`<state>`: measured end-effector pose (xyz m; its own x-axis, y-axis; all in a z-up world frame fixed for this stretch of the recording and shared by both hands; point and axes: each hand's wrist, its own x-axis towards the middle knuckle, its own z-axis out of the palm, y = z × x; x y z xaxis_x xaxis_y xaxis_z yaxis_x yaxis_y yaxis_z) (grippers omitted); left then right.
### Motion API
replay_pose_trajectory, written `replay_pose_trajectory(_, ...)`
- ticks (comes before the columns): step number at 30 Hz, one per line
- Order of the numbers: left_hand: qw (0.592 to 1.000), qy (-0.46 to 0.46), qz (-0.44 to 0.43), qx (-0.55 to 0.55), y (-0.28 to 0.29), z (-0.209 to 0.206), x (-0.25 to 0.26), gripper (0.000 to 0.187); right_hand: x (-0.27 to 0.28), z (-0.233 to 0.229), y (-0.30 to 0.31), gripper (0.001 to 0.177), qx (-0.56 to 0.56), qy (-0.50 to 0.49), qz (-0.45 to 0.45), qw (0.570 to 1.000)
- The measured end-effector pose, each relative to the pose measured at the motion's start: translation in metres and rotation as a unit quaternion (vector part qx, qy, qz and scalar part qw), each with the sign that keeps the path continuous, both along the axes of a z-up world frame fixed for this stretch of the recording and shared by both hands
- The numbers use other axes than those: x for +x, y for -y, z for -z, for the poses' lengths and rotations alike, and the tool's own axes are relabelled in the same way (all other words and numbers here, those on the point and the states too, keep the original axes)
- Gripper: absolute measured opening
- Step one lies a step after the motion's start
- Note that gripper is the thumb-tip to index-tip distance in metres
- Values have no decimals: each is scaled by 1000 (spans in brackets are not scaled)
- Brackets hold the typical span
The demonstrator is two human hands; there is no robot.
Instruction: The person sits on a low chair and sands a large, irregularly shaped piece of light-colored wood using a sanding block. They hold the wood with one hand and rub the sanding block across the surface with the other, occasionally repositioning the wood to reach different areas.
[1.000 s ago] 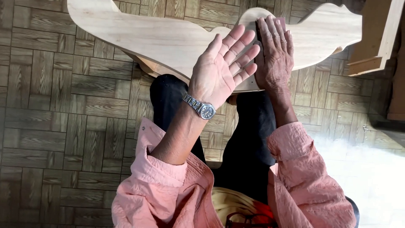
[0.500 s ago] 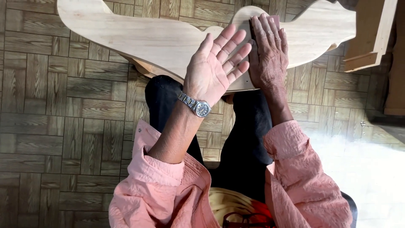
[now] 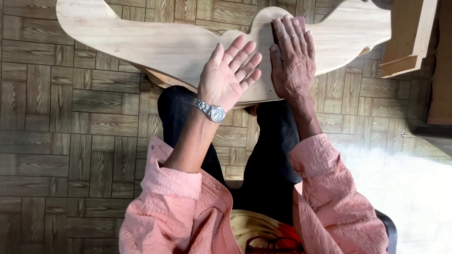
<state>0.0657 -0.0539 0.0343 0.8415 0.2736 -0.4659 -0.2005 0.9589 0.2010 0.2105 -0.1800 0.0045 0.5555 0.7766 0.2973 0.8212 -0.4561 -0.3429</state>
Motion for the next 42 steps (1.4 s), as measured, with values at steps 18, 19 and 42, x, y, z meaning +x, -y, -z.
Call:
replay_pose_trajectory(18,994,100,54,6,-11,12,-14,75,-1,-2,2,47,2,-7,-2,1000)
replay_pose_trajectory(19,993,102,52,2,-11,12,-15,76,-2,-2,2,47,2,-7,-2,1000)
replay_pose_trajectory(42,993,112,40,-20,-11,11,-18,80,-2,-2,3,46,15,1,-12,1000)
